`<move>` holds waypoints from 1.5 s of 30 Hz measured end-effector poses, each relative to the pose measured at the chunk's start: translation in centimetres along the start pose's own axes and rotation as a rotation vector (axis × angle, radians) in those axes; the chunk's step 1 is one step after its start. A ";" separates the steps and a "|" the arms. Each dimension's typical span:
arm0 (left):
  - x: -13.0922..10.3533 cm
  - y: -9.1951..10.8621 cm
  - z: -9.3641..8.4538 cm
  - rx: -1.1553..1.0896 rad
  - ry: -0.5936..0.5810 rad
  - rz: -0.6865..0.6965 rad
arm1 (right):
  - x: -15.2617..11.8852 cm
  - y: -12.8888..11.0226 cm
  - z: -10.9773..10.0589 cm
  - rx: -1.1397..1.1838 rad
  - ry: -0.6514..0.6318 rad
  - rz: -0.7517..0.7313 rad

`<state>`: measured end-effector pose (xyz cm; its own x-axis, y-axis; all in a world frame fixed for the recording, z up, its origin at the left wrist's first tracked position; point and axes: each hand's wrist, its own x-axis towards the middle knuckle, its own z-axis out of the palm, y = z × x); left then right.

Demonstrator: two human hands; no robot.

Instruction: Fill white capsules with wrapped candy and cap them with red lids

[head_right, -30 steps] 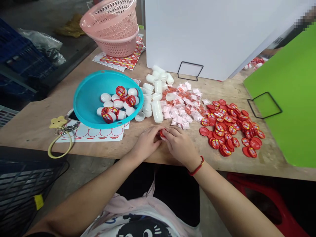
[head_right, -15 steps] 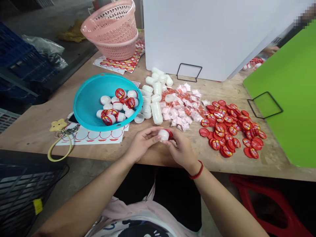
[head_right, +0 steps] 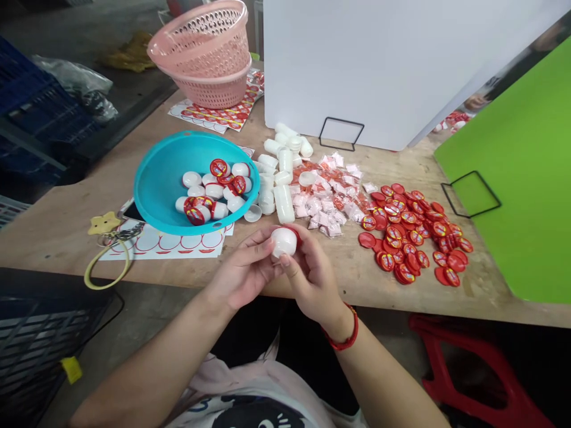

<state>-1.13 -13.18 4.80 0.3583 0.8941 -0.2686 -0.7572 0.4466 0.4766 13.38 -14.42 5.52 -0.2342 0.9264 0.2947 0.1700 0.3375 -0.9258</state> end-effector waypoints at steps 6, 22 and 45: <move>-1.6 0.9 0.9 -0.097 0.018 -0.063 | -0.9 -1.6 1.0 -0.002 0.048 -0.030; -4.7 0.7 2.1 -0.154 -0.109 0.189 | -0.9 -3.6 1.2 0.247 -0.086 0.015; -5.3 4.6 0.2 0.396 -0.118 0.339 | 0.2 -4.2 2.0 0.135 0.006 -0.034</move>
<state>-6.38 -15.80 8.61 0.2055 0.9778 0.0405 -0.5854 0.0897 0.8057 10.75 -15.96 8.96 -0.2320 0.9160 0.3273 0.0319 0.3435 -0.9386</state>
